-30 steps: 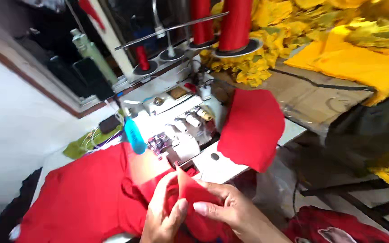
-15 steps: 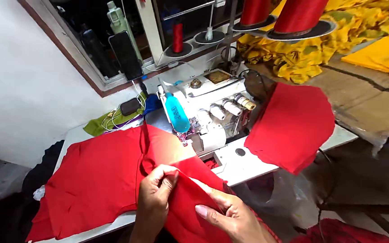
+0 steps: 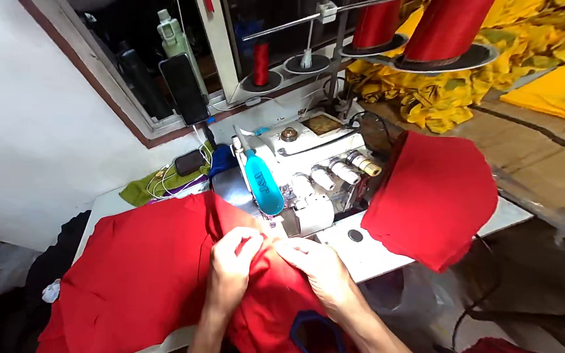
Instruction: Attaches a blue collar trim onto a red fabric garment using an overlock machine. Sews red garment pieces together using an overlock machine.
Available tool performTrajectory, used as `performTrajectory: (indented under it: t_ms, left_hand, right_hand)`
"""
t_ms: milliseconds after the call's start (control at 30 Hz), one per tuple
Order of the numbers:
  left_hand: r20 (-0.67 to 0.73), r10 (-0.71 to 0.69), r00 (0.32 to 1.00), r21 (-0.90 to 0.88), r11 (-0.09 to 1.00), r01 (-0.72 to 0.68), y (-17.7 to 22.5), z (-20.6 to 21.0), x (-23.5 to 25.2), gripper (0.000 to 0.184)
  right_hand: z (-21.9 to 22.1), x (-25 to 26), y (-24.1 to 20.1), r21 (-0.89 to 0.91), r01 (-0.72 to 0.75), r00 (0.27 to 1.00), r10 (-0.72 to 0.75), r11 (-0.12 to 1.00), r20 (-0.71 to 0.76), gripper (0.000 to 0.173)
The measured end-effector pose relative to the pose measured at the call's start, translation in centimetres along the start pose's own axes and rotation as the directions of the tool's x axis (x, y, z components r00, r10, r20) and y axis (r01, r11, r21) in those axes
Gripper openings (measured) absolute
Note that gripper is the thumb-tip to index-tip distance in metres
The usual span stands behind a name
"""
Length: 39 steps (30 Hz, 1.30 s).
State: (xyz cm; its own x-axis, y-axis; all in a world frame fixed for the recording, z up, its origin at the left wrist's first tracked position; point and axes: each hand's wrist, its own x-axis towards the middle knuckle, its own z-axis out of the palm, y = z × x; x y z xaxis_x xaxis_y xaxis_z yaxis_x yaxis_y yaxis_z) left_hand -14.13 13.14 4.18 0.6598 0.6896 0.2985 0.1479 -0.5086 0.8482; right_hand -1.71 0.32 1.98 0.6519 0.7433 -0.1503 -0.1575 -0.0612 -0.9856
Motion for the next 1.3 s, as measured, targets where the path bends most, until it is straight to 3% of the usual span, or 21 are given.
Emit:
performTrajectory:
  t_ms: [67,167,233,300,400,700,800,867,1000,1100,1300]
  left_hand:
    - [0.016,0.071,0.997,-0.035,0.997,-0.07,1.7,-0.2,-2.6,0.011]
    - [0.097,0.302,0.948,-0.134,0.948,-0.288,5.9,-1.0,-4.9,0.011]
    - [0.102,0.372,0.923,-0.093,0.927,-0.363,7.7,-1.4,-4.8,0.016]
    - [0.05,0.348,0.936,0.026,0.937,-0.349,6.0,-0.7,-4.0,0.013]
    - [-0.03,0.251,0.968,0.06,0.967,-0.249,3.3,0.3,-3.5,0.006]
    - [-0.033,0.217,0.976,0.171,0.963,-0.209,3.8,-0.6,-3.9,0.006]
    - [0.072,0.151,0.986,0.215,0.963,-0.163,3.7,-1.3,-3.8,0.018]
    - [0.107,0.135,0.985,0.203,0.967,-0.154,3.5,-1.5,-3.6,0.013]
    - [0.018,0.159,0.987,0.182,0.97,-0.159,3.1,-1.6,-3.9,0.012]
    - [-0.008,0.128,0.992,0.171,0.977,-0.125,2.8,-1.7,-3.9,0.012]
    - [0.001,0.123,0.992,0.213,0.97,-0.12,3.2,-1.8,-2.2,0.013]
  right_hand:
    - [-0.2,-0.4,0.2,0.008,0.075,0.997,-0.075,0.997,-0.004,0.013]
    - [-0.2,-1.6,0.0,0.035,0.124,0.992,-0.124,0.992,0.003,0.014]
    - [0.1,-2.3,-0.6,0.036,0.148,0.989,-0.148,0.988,0.005,0.014]
    - [0.4,-3.1,-0.9,0.031,0.199,0.98,-0.2,0.979,0.014,0.014]
    - [0.4,-4.0,-0.9,0.01,0.201,0.979,-0.201,0.98,0.04,0.019]
    - [0.6,-4.9,-1.0,-0.04,0.276,0.958,-0.271,0.96,0.093,0.019]
    - [0.9,-5.0,-0.7,-0.071,0.381,0.921,-0.372,0.922,0.116,0.022]
    - [1.4,-5.2,-0.6,-0.095,0.393,0.919,-0.389,0.915,0.06,0.02]
    - [1.8,-5.7,0.6,-0.141,0.482,0.868,-0.493,0.865,-0.058,0.013]
    - [1.7,-5.5,1.1,-0.234,0.455,0.879,-0.475,0.859,-0.036,0.02]
    - [1.6,-4.0,-0.6,-0.391,0.365,0.89,-0.44,0.845,-0.118,0.016]
